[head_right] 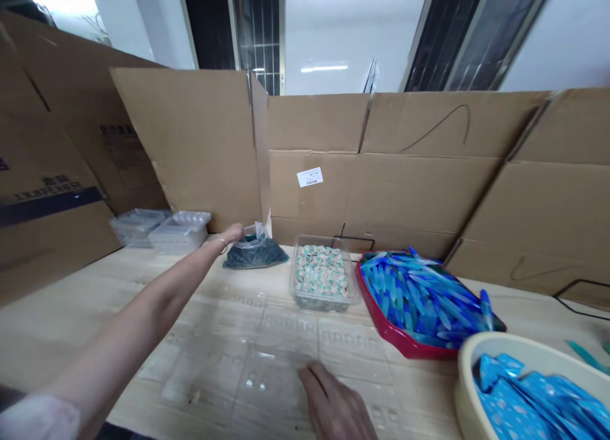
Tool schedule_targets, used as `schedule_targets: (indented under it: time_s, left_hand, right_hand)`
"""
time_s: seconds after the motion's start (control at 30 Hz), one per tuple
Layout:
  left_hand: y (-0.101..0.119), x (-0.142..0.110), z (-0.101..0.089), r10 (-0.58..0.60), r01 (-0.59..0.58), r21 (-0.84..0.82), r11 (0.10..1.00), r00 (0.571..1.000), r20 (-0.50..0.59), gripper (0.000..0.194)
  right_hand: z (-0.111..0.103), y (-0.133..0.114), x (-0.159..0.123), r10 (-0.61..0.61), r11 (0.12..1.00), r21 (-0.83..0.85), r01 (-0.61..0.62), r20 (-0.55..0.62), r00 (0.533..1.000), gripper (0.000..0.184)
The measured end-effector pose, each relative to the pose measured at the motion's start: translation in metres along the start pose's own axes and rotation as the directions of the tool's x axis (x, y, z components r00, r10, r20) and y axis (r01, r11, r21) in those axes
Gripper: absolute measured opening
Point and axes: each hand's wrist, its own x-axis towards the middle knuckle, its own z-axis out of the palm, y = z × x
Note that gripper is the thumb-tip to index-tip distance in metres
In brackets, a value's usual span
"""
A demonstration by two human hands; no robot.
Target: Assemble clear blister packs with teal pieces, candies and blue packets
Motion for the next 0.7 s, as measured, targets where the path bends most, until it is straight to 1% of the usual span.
schedule_targets:
  time_s: [0.03, 0.1, 0.17, 0.2, 0.23, 0.27, 0.33, 0.37, 0.4, 0.43, 0.47, 0.5, 0.53, 0.57, 0.7]
  left_hand:
    - [-0.001, -0.001, 0.001, -0.005, 0.005, -0.006, 1.000, 1.000, -0.002, 0.035]
    - [-0.003, -0.006, 0.003, -0.005, 0.005, -0.024, 1.000, 1.000, -0.022, 0.035]
    - [-0.004, -0.012, 0.005, 0.002, -0.005, -0.048, 0.999, 0.998, -0.060, 0.034]
    - [-0.004, -0.015, 0.006, 0.009, -0.014, -0.062, 0.998, 0.996, -0.086, 0.034]
    - [-0.005, -0.019, 0.006, 0.016, -0.025, -0.077, 0.997, 0.993, -0.116, 0.033]
    - [-0.006, -0.022, 0.007, 0.024, -0.037, -0.091, 0.995, 0.989, -0.147, 0.032]
    - [-0.008, -0.029, 0.007, 0.038, -0.064, -0.119, 0.991, 0.977, -0.211, 0.028]
    - [-0.009, -0.031, 0.007, 0.045, -0.079, -0.133, 0.988, 0.969, -0.241, 0.029]
    - [-0.010, -0.034, 0.008, 0.051, -0.094, -0.147, 0.985, 0.962, -0.269, 0.031]
    - [-0.012, -0.035, 0.008, 0.058, -0.109, -0.161, 0.981, 0.954, -0.293, 0.033]
    - [-0.014, -0.037, 0.008, 0.065, -0.125, -0.176, 0.976, 0.947, -0.314, 0.033]
    - [-0.016, -0.037, 0.008, 0.073, -0.143, -0.192, 0.971, 0.940, -0.332, 0.033]
    - [-0.017, -0.037, 0.007, 0.081, -0.162, -0.210, 0.964, 0.934, -0.349, 0.032]
    - [-0.019, -0.037, 0.007, 0.090, -0.183, -0.228, 0.956, 0.927, -0.365, 0.032]
    - [-0.020, -0.035, 0.000, 0.127, -0.266, -0.304, 0.915, 0.903, -0.410, 0.032]
  right_hand:
    - [0.000, -0.001, 0.019, 0.044, 0.998, 0.035, -0.043, -0.030, 0.999, 0.033]
    - [0.001, -0.001, 0.069, 0.163, 0.979, 0.125, -0.162, 0.006, 0.987, 0.028]
    - [0.006, 0.004, 0.131, 0.236, 0.963, 0.136, -0.234, 0.002, 0.972, 0.027]
    - [0.013, 0.008, 0.164, 0.257, 0.958, 0.128, -0.256, 0.004, 0.966, 0.030]
    - [0.021, 0.013, 0.197, 0.263, 0.957, 0.125, -0.263, 0.018, 0.965, 0.034]
    - [0.032, 0.018, 0.229, 0.296, 0.947, 0.123, -0.298, 0.028, 0.955, 0.040]
    - [0.059, 0.029, 0.282, 0.418, 0.899, 0.098, -0.426, 0.097, 0.903, 0.056]
    - [0.073, 0.035, 0.303, 0.464, 0.876, 0.077, -0.476, 0.135, 0.875, 0.064]
    - [0.086, 0.040, 0.318, 0.518, 0.844, 0.050, -0.533, 0.181, 0.836, 0.066]
    - [0.096, 0.045, 0.328, 0.551, 0.821, 0.030, -0.571, 0.225, 0.804, 0.060]
    - [0.105, 0.051, 0.333, 0.572, 0.804, 0.014, -0.594, 0.255, 0.780, 0.050]
    - [0.111, 0.057, 0.334, 0.584, 0.794, 0.004, -0.608, 0.272, 0.765, 0.039]
    - [0.115, 0.064, 0.332, 0.590, 0.790, -0.003, -0.613, 0.276, 0.759, 0.033]
    - [0.117, 0.071, 0.327, 0.590, 0.793, -0.004, -0.610, 0.260, 0.765, 0.031]
    - [0.117, 0.096, 0.301, 0.568, 0.815, 0.066, -0.576, 0.102, 0.816, 0.036]
